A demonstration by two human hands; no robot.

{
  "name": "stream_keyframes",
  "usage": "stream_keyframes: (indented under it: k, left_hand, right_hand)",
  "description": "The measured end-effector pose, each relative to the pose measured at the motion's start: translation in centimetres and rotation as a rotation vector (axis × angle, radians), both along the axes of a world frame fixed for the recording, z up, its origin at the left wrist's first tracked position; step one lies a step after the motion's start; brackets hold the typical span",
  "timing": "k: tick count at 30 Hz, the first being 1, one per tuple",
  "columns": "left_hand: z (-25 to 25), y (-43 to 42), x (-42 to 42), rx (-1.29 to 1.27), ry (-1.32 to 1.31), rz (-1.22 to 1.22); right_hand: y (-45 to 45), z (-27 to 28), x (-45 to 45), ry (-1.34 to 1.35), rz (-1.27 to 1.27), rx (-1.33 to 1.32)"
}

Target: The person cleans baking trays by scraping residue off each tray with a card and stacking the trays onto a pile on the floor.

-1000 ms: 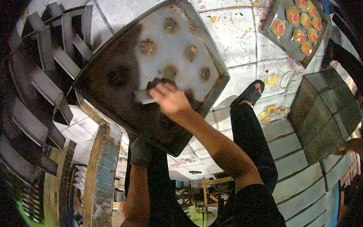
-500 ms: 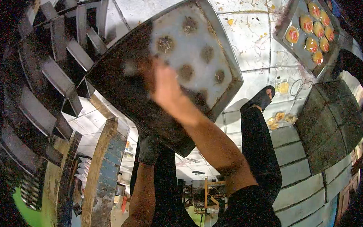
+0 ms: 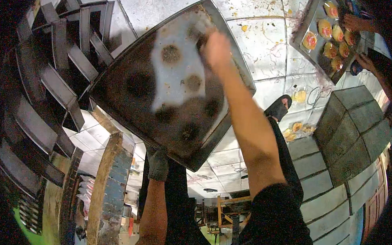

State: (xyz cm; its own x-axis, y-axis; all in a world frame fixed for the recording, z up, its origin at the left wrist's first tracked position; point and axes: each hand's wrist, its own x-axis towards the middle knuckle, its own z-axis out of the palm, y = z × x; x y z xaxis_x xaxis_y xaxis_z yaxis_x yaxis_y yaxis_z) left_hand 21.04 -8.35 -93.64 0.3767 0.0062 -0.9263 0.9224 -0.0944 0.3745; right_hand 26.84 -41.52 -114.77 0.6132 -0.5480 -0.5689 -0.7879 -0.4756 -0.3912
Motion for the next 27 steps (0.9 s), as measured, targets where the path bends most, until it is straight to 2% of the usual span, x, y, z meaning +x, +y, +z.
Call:
stream_keyframes:
  k: [1, 2, 3, 4, 6, 7, 8, 10, 11, 13, 14, 16, 17, 18, 20, 21, 22, 24, 25, 26, 27]
  left_hand:
    - [-0.3, -0.9, -0.2, -0.007, -0.001, 0.003]
    - [-0.4, -1.5, -0.5, 0.026, -0.066, 0.132]
    - [-0.3, -2.0, -1.1, 0.061, -0.121, 0.259]
    - [-0.3, -2.6, -1.3, 0.058, -0.100, 0.258]
    - [-0.4, -3.2, -1.0, -0.045, -0.140, 0.440]
    - [-0.7, -3.2, -1.8, -0.198, -0.302, 0.453]
    - [-0.9, -3.2, -2.1, -0.196, -0.289, 0.446]
    - [-0.9, -2.8, -2.2, -0.192, -0.307, 0.448]
    - [-1.1, -2.6, -2.3, -0.188, -0.299, 0.442]
    - [-1.5, -2.1, -2.6, -0.102, -0.325, 0.292]
    - [-1.5, -2.1, -2.6, -0.065, -0.340, 0.219]
    - [-1.4, -2.8, -2.5, -0.077, -0.343, 0.226]
    - [-1.1, -3.0, -2.6, -0.080, -0.337, 0.227]
    - [-0.8, -3.2, -2.8, -0.083, -0.330, 0.228]
    - [-0.1, -4.1, -2.2, -0.138, -0.250, 0.436]
    - [-0.3, -3.3, -2.5, -0.139, -0.248, 0.436]
    - [-0.6, -1.8, -2.6, 0.145, -0.426, -0.157]
    - [-0.7, -0.6, -3.3, 0.435, -0.574, -0.760]
    - [-0.7, -0.6, -3.6, 0.361, -0.495, -0.524]
    - [-0.8, -1.3, -3.4, 0.329, -0.458, -0.406]
    - [-0.8, -2.0, -3.3, 0.301, -0.425, -0.285]
  right_hand:
    - [3.7, 2.4, -2.3, -0.222, 0.032, 0.065]
    - [7.4, 5.8, -4.6, -0.219, 0.099, 0.221]
    - [11.4, 9.4, -7.7, -0.260, 0.200, 0.266]
    - [15.4, 13.1, -10.6, -0.303, 0.298, 0.315]
    - [18.0, 15.2, -17.1, -0.369, 0.351, 0.234]
    - [17.4, 12.8, -19.3, -0.310, 0.030, 0.260]
    - [15.9, 10.0, -20.8, -0.243, -0.295, 0.278]
    - [9.7, 6.1, -19.4, 0.010, -0.083, 0.106]
    - [9.3, 6.1, -19.4, 0.017, -0.090, 0.109]
    - [9.2, 6.6, -18.9, -0.095, -0.095, 0.160]
    - [12.3, 6.3, -21.2, -0.171, 0.062, 0.110]
    - [14.5, 11.3, -20.5, -0.305, 0.175, 0.087]
    - [14.1, 10.2, -21.2, -0.299, 0.169, 0.086]
    - [12.9, 7.7, -21.8, -0.235, 0.014, 0.117]
    - [7.6, 2.9, -20.4, -0.029, -0.088, 0.021]
    - [5.8, -1.6, -20.6, -0.222, -0.153, -0.167]
    - [3.9, -2.5, -19.6, -0.207, -0.169, -0.182]
    - [2.7, -2.8, -20.3, -0.122, -0.158, -0.190]
    - [1.9, -0.6, -19.5, 0.004, -0.262, 0.126]
    - [1.8, 0.9, -19.0, 0.126, -0.359, 0.439]
    - [4.6, 2.5, -19.7, -0.047, -0.449, 0.575]
